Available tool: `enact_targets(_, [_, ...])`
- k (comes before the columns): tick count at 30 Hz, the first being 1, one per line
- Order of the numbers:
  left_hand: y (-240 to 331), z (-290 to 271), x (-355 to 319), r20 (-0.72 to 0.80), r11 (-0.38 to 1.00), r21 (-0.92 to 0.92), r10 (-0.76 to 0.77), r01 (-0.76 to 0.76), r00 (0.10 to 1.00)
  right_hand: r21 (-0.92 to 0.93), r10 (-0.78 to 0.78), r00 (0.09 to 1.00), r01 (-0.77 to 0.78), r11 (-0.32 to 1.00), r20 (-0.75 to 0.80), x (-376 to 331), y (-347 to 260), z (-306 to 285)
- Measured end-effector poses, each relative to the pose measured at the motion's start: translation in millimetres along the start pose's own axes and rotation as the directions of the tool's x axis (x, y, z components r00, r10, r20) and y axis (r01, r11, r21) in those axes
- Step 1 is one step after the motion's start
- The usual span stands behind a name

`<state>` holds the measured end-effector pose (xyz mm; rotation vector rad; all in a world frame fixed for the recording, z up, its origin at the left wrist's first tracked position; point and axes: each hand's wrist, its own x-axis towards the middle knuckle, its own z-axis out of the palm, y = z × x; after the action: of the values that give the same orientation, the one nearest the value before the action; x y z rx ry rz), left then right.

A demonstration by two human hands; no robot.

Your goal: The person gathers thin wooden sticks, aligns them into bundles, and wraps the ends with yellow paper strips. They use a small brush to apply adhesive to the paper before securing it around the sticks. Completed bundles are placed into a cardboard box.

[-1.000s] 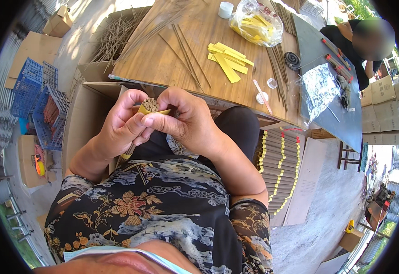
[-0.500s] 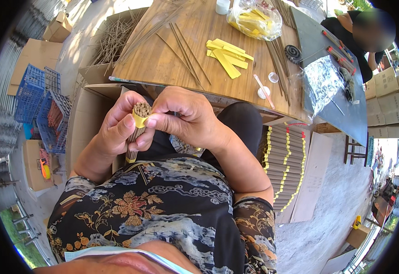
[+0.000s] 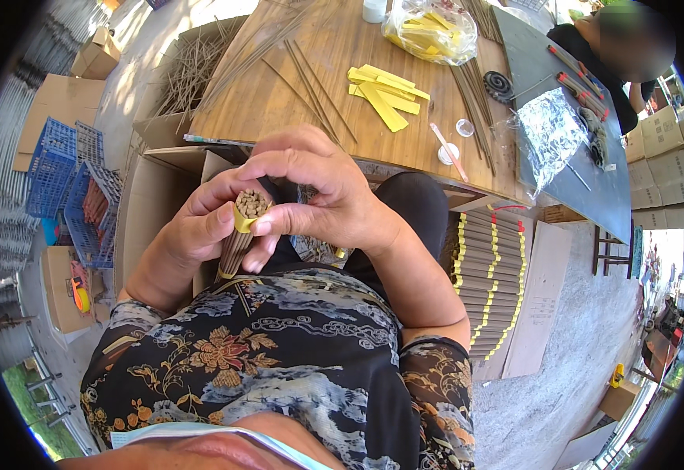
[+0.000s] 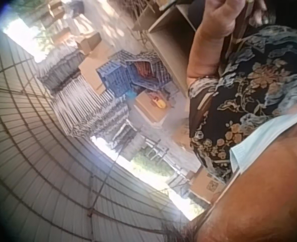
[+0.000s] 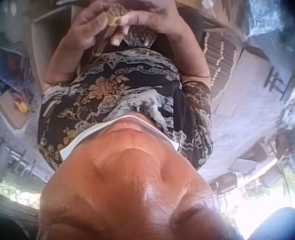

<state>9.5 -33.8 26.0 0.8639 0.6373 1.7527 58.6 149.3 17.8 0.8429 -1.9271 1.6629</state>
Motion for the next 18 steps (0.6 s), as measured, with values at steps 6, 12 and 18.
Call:
enact_targets(6, [3.8,1.7,-0.1,-0.188,0.84,0.537,0.028,0.079,0.982,-0.044,-0.103,0.994,0.105,0.994,0.041,3.1,-7.8,-4.8])
enact_targets(12, [19.2,27.1,10.1,-0.328,0.679,0.697,0.017,0.23,0.945,-0.208,-0.076,0.993,0.057,0.977,-0.086,0.4,-23.4,-2.0])
enact_targets(18, [13.9,36.3,14.0,-0.328,0.718,0.632,-0.094,0.292,0.94,-0.173,-0.03,0.999,0.023,0.985,-0.039,-5.7,-31.9,-11.2])
